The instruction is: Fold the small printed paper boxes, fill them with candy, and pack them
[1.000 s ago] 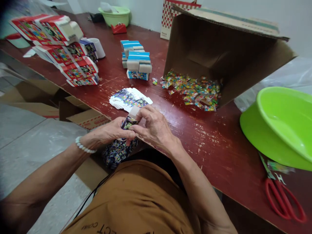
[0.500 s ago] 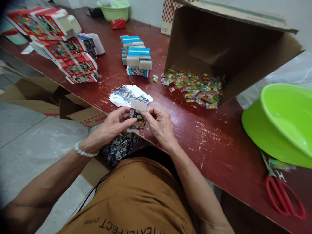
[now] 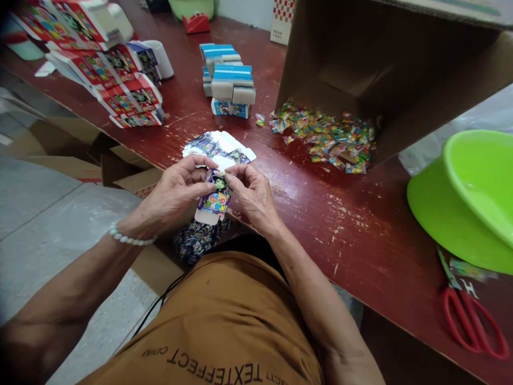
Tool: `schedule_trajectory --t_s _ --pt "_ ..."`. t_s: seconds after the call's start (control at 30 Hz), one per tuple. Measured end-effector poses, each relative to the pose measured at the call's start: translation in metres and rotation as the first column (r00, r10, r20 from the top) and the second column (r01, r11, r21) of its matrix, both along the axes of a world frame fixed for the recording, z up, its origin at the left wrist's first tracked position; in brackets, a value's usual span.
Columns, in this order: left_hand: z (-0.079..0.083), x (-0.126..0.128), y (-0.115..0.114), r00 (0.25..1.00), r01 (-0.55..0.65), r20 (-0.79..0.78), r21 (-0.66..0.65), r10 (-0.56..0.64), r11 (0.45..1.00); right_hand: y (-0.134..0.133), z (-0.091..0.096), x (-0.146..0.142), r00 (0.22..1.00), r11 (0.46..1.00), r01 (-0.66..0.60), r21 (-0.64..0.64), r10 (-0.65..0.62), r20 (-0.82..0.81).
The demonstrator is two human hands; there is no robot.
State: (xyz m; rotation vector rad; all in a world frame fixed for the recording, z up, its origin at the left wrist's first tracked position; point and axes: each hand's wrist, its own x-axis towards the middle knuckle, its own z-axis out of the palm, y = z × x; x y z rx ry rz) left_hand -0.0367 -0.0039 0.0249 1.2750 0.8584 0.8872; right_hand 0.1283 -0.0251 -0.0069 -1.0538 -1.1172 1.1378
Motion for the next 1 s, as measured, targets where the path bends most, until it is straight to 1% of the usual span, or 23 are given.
schedule_trajectory --t_s 0.1,0.2,0.33,0.4,0.47,0.53,0.57,0.63,0.67,0.7,0.8,0.87,0.93,1.0 --pt "-0.003 -0.002 0.003 0.999 0.024 0.035 -0.054 -0.022 0.998 0.0 -0.001 0.009 0.997 0.996 -0.069 -0.06 0.07 0.023" --pt "-0.006 -0.002 0.003 0.999 0.014 0.046 -0.118 -0.008 0.993 -0.001 -0.001 0.013 0.993 0.991 -0.108 -0.075 0.11 0.034" --pt "-0.004 0.001 0.0 0.999 -0.024 0.028 -0.124 0.027 0.992 -0.006 0.0 0.009 0.991 0.987 -0.129 -0.096 0.131 0.008" --pt "-0.003 0.003 -0.002 1.0 -0.015 0.022 -0.119 0.018 0.993 -0.008 0.001 0.007 0.996 0.991 -0.091 -0.097 0.088 -0.028" --pt "-0.001 0.006 -0.002 1.0 -0.007 0.013 -0.124 0.009 0.992 -0.01 0.002 0.006 0.999 0.997 0.012 -0.078 -0.015 -0.035" --pt "0.002 0.008 -0.001 1.0 -0.011 0.002 -0.133 0.011 0.991 -0.009 0.004 0.01 0.996 0.995 0.089 -0.034 -0.088 0.029" --pt "0.003 0.009 0.001 1.0 -0.014 -0.002 -0.134 0.014 0.991 -0.007 0.004 0.013 0.993 0.996 0.088 -0.012 -0.087 0.079" --pt "0.005 0.01 0.003 1.0 -0.012 -0.009 -0.124 0.011 0.992 -0.004 0.005 0.019 0.986 0.999 0.035 -0.004 -0.034 0.163" --pt "0.006 0.011 0.004 1.0 -0.006 -0.011 -0.118 0.004 0.993 -0.001 0.006 0.023 0.986 1.0 0.002 -0.024 0.002 0.169" --pt "0.006 0.012 0.005 1.0 0.004 -0.016 -0.114 -0.006 0.993 0.001 0.006 0.025 0.99 0.998 -0.021 -0.056 0.029 0.141" --pt "0.005 0.013 0.005 0.999 0.04 -0.028 -0.094 -0.043 0.995 0.008 0.007 0.03 0.998 0.988 -0.046 -0.148 0.041 -0.041" --pt "0.003 0.014 0.002 0.997 0.069 -0.026 -0.072 -0.071 0.995 0.009 0.008 0.031 0.989 0.981 -0.095 -0.17 0.075 -0.124" --pt "0.002 0.015 -0.001 0.997 0.07 -0.027 -0.038 -0.072 0.997 0.007 0.008 0.031 0.987 0.979 -0.14 -0.15 0.126 -0.1" --pt "-0.001 0.016 -0.005 1.0 0.016 -0.001 -0.049 -0.016 0.999 0.002 0.007 0.031 0.993 0.988 -0.117 -0.1 0.116 -0.02"
